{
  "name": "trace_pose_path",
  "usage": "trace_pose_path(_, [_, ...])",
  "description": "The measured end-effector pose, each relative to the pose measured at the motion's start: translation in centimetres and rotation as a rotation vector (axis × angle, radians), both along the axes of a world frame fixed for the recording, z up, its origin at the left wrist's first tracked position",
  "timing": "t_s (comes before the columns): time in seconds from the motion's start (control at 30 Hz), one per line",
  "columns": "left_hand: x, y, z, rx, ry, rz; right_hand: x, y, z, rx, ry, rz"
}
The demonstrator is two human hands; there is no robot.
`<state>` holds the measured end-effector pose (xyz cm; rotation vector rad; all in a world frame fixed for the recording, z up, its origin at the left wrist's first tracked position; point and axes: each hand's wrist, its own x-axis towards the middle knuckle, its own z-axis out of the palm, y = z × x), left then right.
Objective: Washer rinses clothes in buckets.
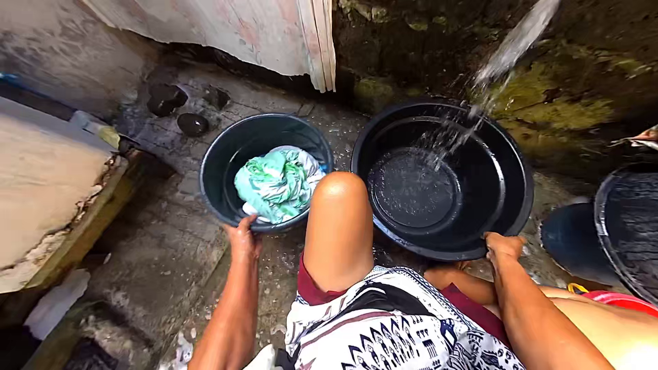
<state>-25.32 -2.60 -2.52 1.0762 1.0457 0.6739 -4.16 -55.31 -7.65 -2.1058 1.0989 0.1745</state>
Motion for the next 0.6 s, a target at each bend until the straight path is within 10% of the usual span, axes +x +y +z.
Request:
trace_pose_path(0.23, [11.2, -1.3, -1.3, -0.017, 0.077, -0.163, 1.7, -0.9, 1.0, -0.114, 0.237, 0.14])
trace_pose_path(0.37, [13.3, -0.8, 0.8, 0.499, 0.585, -0.281, 0.8, 2.0, 4.6, -0.412, 0.121, 0.501])
trace_pose_path(0.47, [13.9, 1.1, 3.6, 1.153, 0.682, -0.385, 1.2, 5.3, 7.5, -0.241, -0.013, 0.944])
trace_pose_path(0.6, [17.7, 2.3, 4.5, 1.013, 0.697, -0.828, -0.5, 10.8, 5.6, 0.108, 0.186, 1.474])
